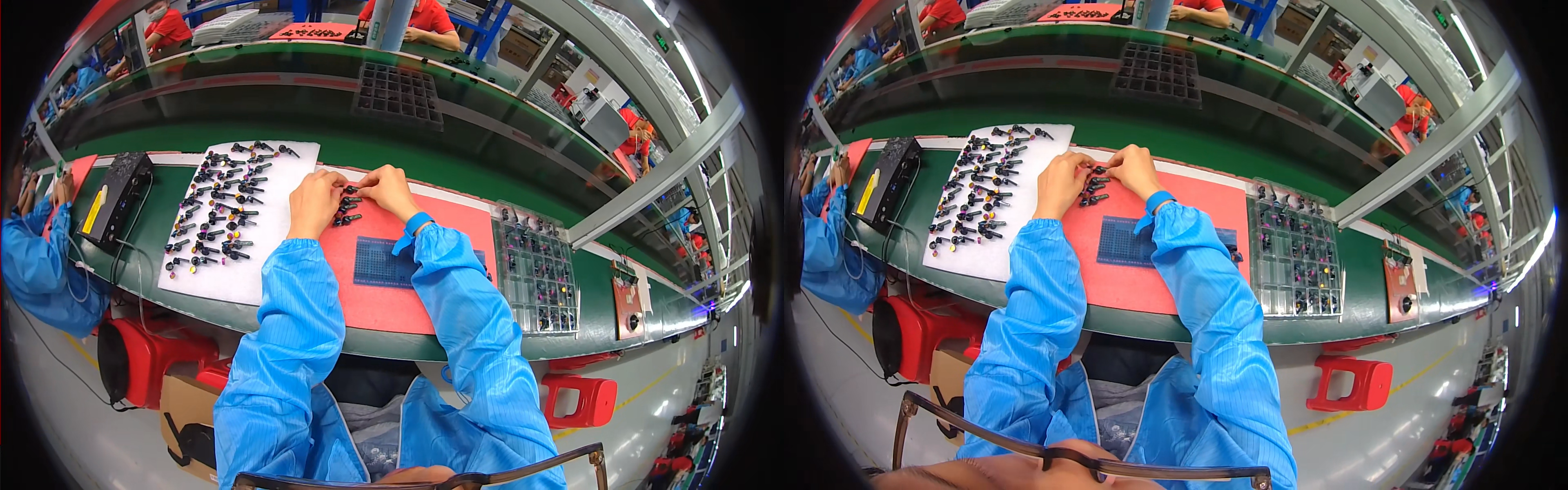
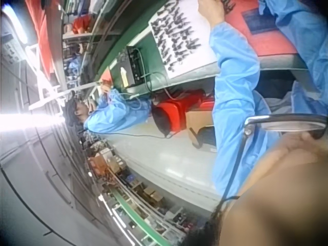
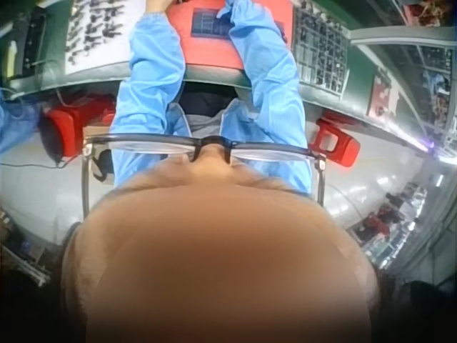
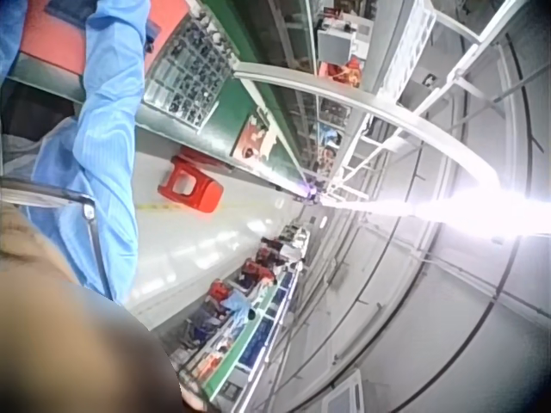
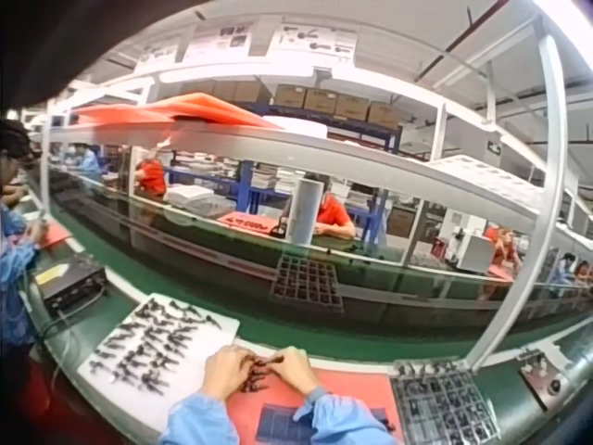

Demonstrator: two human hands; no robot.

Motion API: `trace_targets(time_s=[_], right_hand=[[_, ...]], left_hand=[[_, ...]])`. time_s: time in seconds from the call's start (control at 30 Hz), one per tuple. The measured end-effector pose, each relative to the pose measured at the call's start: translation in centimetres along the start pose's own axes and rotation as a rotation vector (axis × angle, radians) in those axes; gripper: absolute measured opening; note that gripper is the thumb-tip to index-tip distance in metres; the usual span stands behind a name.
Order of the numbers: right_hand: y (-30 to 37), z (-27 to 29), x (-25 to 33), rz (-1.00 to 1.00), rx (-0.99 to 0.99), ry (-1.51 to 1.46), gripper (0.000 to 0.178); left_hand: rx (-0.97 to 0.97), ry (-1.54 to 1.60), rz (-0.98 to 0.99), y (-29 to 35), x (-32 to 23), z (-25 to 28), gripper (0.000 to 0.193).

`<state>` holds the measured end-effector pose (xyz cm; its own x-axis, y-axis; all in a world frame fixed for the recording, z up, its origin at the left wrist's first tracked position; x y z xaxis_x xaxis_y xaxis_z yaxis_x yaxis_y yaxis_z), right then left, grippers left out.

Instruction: Assembling small electronic components on an assembly line using a marking tool.

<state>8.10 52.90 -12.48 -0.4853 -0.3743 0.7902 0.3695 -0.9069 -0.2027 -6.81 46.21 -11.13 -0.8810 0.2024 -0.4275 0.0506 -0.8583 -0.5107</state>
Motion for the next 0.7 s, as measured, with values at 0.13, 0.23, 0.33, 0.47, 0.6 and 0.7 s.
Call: trace_targets(time_s=[0.13, 0.23, 0.33, 0.47, 0.6, 0.7], right_hand=[[0.3, 0.4, -0.1, -0.008, -0.017, -0.027, 0.014], [0.4, 1.9, -0.3, 0.102, 0.083, 0.101, 0.023], [2.0, 6.3, 0.2, 0.049, 0.188, 0.218, 0.036], [7.2, 14.1, 0.0, -0.028, 0.418, 0.546, 0.022], [11.8, 17.0, -2.6, -0.176, 0.624, 0.385, 0.021], [13.6, 16.6, -3.2, -0.363, 0.64, 0.365, 0.019]], left_hand=[[0.007, 0.01, -0.074, 0.1, -0.5, -0.9, 0.017], [0.135, 0.009, -0.009, 0.0, -0.8, -1.8, 0.017], [0.117, -0.053, 0.023, 0.4, -0.7, -1.1, 0.016], [0.031, -0.02, -0.063, 0.4, -0.3, -1.5, 0.016], [0.064, 0.016, -0.061, 0.4, -0.8, -2.2, 0.016], [0.044, 0.005, -0.079, 0.7, -0.5, -2.4, 0.015]])
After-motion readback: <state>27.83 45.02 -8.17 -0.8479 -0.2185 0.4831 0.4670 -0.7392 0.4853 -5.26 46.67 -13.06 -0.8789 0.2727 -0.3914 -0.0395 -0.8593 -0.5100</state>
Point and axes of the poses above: each hand's wrist, its own y-axis away from the middle knuckle, its own z-axis out of the back of the hand, x = y × z, the point moved 3 cm from there along -y, towards the middle knuckle, and after that the axes turned 7 degrees about -y, right-handed, at the moved point
